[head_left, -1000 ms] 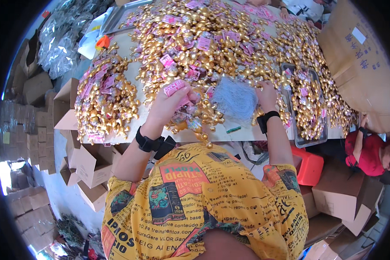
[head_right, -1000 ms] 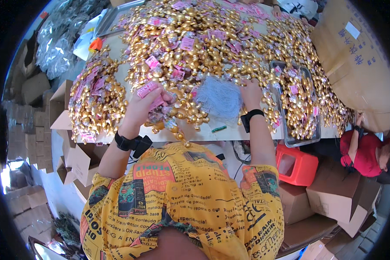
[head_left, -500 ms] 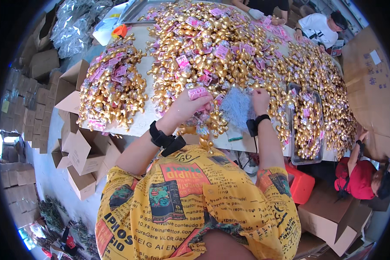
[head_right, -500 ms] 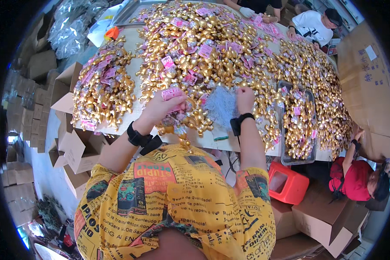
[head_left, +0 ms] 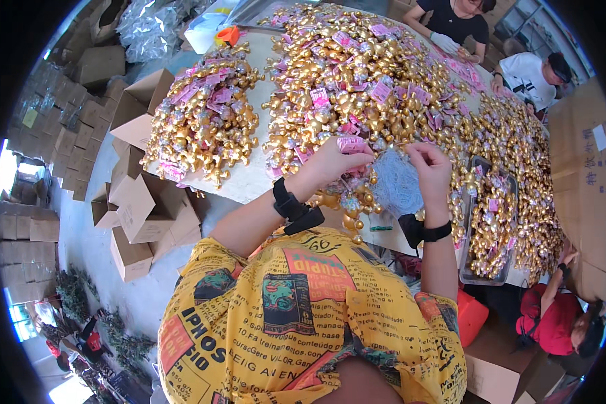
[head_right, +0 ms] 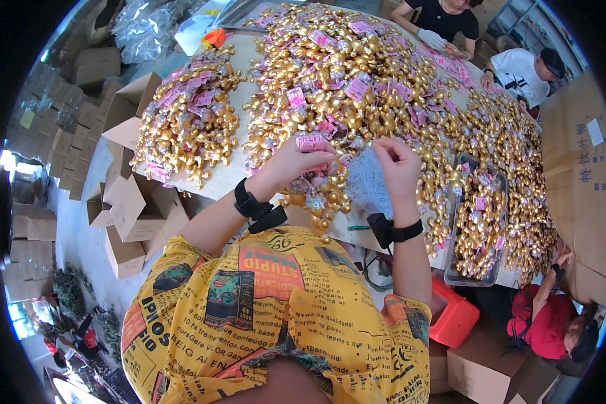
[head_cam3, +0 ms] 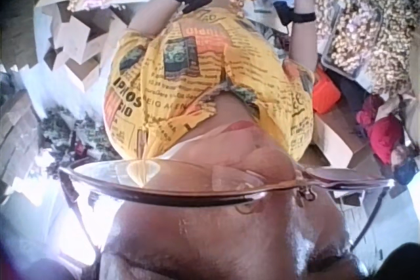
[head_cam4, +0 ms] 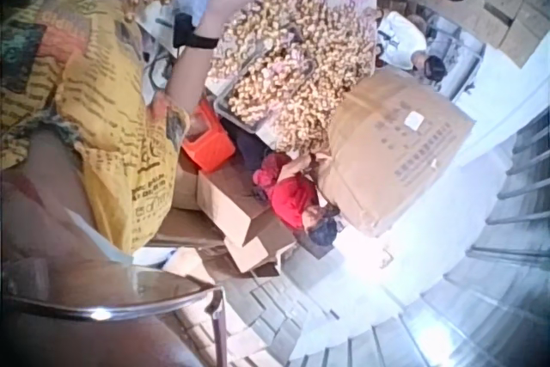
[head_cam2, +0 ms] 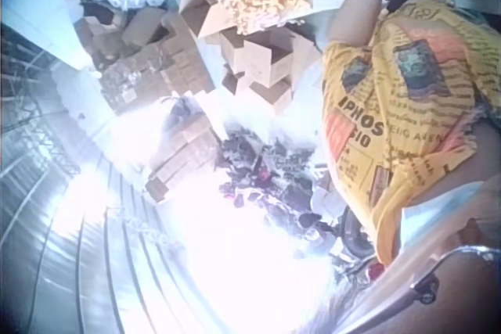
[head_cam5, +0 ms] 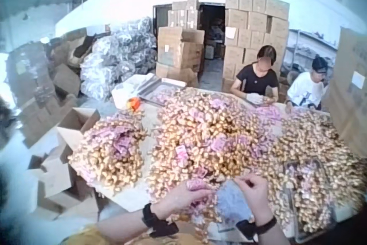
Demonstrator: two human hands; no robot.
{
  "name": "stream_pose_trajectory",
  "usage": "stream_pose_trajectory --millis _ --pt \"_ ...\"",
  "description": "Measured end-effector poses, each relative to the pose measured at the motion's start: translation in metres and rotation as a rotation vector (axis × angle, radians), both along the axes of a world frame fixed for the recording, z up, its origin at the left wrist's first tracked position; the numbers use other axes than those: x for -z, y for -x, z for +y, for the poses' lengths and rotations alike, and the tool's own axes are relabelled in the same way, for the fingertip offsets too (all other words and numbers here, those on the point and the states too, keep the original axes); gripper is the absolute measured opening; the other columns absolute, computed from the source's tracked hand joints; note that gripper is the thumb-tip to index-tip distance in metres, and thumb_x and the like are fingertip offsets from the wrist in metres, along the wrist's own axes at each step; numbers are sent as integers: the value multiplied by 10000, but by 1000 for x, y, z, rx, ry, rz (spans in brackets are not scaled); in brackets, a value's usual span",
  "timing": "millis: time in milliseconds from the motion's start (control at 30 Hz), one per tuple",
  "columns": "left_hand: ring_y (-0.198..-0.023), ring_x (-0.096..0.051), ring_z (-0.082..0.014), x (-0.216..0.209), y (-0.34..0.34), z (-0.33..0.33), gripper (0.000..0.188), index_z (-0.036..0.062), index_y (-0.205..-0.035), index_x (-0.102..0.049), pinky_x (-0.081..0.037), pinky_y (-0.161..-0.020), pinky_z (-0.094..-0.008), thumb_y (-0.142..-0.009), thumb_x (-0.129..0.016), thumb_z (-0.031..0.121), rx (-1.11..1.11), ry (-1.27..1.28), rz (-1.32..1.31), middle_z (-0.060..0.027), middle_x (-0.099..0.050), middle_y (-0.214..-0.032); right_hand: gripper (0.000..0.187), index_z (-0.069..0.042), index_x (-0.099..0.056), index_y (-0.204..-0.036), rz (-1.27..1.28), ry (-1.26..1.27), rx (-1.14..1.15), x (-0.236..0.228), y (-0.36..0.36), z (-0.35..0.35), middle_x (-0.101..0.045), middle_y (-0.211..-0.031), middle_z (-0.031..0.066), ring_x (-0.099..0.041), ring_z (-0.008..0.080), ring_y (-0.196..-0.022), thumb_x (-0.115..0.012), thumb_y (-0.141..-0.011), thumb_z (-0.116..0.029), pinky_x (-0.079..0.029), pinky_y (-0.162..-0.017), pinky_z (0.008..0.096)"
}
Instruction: Attaching gold-colored heart-shaped items to pink paper cards and sorting them into piles.
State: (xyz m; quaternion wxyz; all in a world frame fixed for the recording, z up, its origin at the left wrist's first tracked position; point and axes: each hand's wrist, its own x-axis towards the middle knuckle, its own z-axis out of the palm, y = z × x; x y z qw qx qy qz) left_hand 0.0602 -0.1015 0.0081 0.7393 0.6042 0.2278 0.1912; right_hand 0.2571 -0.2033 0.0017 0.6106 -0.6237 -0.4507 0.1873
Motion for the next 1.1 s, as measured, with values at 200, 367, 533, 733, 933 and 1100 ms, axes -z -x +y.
stream_pose_trajectory --millis 200,367,533,733,933,1100 --pt "-681 -592 -104 -6 5 1 254 32 -1049 -609 -477 -615 -238 -827 -613 156 -62 212 -75 -29 -625 -773 75 -28 -668 -822 -242 165 -130 -39 42 0 -625 -697 32 -537 71 -570 -655 -760 -68 -417 -515 210" --pt "-705 -628 -152 -4 14 7 280 16 -1053 -601 -499 -625 -266 -873 -561 227 -34 337 -87 -79 -644 -803 71 -52 -667 -808 -431 106 -112 -53 58 9 -641 -733 69 -589 158 -580 -651 -752 -93 -444 -515 255" --pt "-692 -627 -161 -3 22 10 221 21 -937 -609 -495 -605 -268 -891 -534 224 -7 454 -142 -78 -634 -756 61 -57 -656 -793 -568 68 -96 -50 60 18 -637 -740 73 -604 194 -595 -632 -749 -92 -459 -534 281" --pt "-693 -625 -156 5 28 12 178 25 -909 -601 -495 -581 -260 -861 -583 195 -25 340 -207 -58 -623 -733 63 -50 -647 -790 -536 66 -93 -46 57 25 -631 -732 83 -598 207 -591 -617 -746 -84 -449 -526 292" --pt "-641 -609 -155 -3 32 10 128 12 -864 -607 -488 -601 -276 -836 -598 136 -93 384 -127 -62 -614 -690 107 -27 -660 -858 -342 231 -183 -34 43 33 -649 -746 52 -600 124 -612 -601 -786 -79 -450 -532 264" --pt "-639 -615 -152 -7 32 8 131 18 -862 -612 -485 -589 -273 -834 -609 146 -67 405 -154 -54 -621 -704 175 -12 -641 -983 418 303 -630 -33 55 37 -641 -858 29 -541 76 -604 -579 -837 -85 -423 -528 219"
